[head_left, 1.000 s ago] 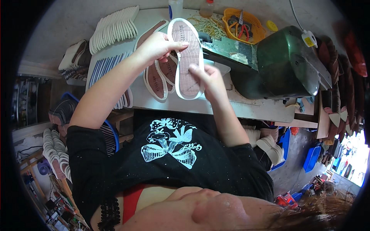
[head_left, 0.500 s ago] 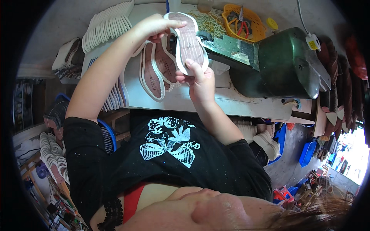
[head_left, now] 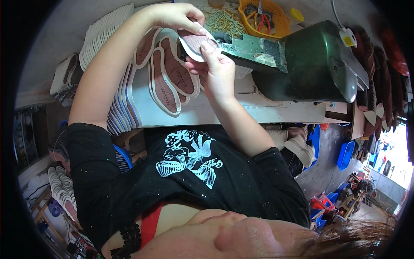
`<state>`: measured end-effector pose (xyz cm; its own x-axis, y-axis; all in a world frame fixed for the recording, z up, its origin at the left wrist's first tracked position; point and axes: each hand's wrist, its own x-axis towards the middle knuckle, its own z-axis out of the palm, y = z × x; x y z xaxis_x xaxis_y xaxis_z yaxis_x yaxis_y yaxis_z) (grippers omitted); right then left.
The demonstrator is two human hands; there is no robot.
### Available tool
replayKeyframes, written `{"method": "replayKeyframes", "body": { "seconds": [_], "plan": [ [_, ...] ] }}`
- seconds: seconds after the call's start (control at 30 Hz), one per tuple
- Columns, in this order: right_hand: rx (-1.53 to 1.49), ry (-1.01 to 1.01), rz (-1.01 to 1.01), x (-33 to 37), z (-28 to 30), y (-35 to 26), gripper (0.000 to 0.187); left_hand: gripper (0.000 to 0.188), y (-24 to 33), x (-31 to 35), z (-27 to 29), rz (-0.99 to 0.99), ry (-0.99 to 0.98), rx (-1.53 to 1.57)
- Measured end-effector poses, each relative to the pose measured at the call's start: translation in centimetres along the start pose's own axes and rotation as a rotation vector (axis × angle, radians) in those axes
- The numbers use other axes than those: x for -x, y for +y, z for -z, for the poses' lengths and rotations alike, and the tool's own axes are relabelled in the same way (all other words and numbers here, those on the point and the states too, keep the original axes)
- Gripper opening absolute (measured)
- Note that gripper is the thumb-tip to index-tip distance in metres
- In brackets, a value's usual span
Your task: The person assembles shoe insoles by hand, picking soles from a stack, fitting and pressing white foam lining around their edges, and placing the assembled soles onto the workbench.
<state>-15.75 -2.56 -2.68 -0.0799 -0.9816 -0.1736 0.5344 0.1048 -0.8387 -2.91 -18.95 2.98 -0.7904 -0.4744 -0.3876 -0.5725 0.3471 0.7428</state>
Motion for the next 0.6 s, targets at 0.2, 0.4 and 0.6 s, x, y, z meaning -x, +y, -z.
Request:
{"method": "replayKeyframes", "body": {
  "seconds": [0.2,0.4,0.6],
  "plan": [
    [-0.005,-0.010,-0.024,-0.3,0.4,-0.5,0.039,0.043,3.4,3.1,-0.4,0.142,0.123,-0.131],
    [0.005,-0.038,-0.019,-0.4,0.5,-0.5,0.041,0.042,1.9,4.0,-1.6,0.202,0.242,-0.310],
    [0.026,-0.099,-0.046,-0.2,1.2,-1.1,0.040,0.040,0.2,3.7,-4.1,0.137,0.229,0.089]
  ]
}}
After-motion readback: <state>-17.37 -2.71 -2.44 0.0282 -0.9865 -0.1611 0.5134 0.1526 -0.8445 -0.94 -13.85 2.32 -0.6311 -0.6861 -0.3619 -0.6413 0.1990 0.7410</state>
